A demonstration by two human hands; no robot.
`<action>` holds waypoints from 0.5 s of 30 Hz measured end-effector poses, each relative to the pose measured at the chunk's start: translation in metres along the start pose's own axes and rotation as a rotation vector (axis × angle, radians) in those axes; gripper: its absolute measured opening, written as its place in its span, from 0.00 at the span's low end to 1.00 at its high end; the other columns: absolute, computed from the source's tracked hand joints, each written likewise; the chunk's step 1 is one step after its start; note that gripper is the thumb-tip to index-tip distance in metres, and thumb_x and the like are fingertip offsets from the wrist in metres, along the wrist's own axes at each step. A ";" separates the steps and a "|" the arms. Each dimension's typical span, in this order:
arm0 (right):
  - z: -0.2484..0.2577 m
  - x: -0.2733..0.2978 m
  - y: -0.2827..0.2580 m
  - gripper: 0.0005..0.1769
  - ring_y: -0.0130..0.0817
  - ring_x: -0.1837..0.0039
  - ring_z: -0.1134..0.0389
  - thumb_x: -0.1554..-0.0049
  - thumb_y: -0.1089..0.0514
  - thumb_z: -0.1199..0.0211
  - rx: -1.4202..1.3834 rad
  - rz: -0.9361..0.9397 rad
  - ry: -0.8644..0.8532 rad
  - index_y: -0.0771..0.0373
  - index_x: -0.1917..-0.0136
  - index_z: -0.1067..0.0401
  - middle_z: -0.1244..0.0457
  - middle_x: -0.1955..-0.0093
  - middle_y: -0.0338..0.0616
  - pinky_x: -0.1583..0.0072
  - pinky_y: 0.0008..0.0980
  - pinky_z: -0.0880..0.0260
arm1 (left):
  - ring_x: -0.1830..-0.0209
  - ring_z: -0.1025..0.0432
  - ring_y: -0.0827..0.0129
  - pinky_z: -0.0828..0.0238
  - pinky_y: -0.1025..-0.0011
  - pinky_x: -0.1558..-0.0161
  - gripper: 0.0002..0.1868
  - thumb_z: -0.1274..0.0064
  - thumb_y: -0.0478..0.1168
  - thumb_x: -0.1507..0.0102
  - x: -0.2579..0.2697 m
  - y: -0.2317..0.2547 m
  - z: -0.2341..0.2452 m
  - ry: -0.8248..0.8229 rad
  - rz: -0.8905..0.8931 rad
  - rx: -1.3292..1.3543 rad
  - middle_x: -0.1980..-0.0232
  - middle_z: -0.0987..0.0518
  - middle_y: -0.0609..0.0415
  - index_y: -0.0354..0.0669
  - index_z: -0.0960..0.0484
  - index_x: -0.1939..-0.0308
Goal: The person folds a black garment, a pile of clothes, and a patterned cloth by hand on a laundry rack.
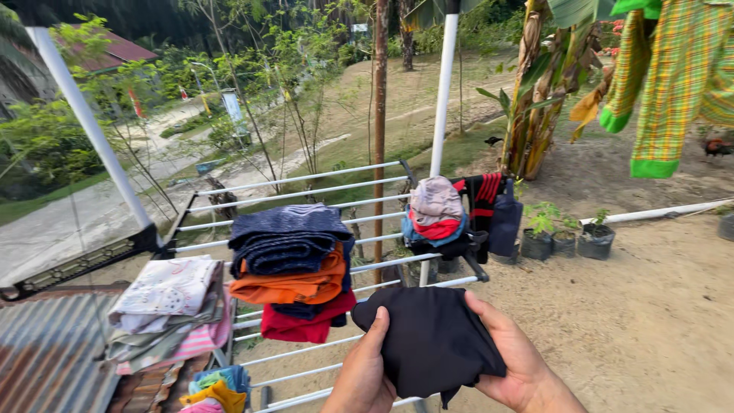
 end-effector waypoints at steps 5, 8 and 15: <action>0.006 -0.015 0.025 0.43 0.43 0.42 0.27 0.46 0.29 0.46 -0.124 0.065 0.070 0.70 0.37 0.30 0.30 0.40 0.54 0.38 0.43 0.30 | 0.45 0.19 0.57 0.20 0.58 0.45 0.32 0.55 0.57 0.33 -0.003 0.019 0.005 0.094 -0.059 0.047 0.42 0.15 0.44 0.34 0.23 0.37; 0.025 -0.023 0.035 0.49 0.43 0.41 0.27 0.47 0.24 0.49 -0.174 0.099 0.246 0.68 0.34 0.31 0.31 0.38 0.52 0.39 0.42 0.31 | 0.45 0.19 0.57 0.21 0.59 0.45 0.32 0.55 0.57 0.33 -0.007 0.031 -0.008 0.081 -0.102 0.098 0.41 0.15 0.44 0.33 0.23 0.37; 0.010 -0.028 0.005 0.35 0.49 0.36 0.28 0.44 0.37 0.41 -0.265 0.232 -0.231 0.57 0.29 0.33 0.31 0.34 0.53 0.43 0.56 0.28 | 0.44 0.21 0.51 0.25 0.56 0.43 0.35 0.55 0.59 0.35 -0.062 0.002 -0.023 0.062 -0.055 0.049 0.41 0.17 0.39 0.32 0.24 0.38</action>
Point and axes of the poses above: each hand's wrist, its own x-axis away from the middle knuckle, its own z-axis out of the back of the hand, y = z × x, the point moved 9 cm from there along -x, towards the middle knuckle
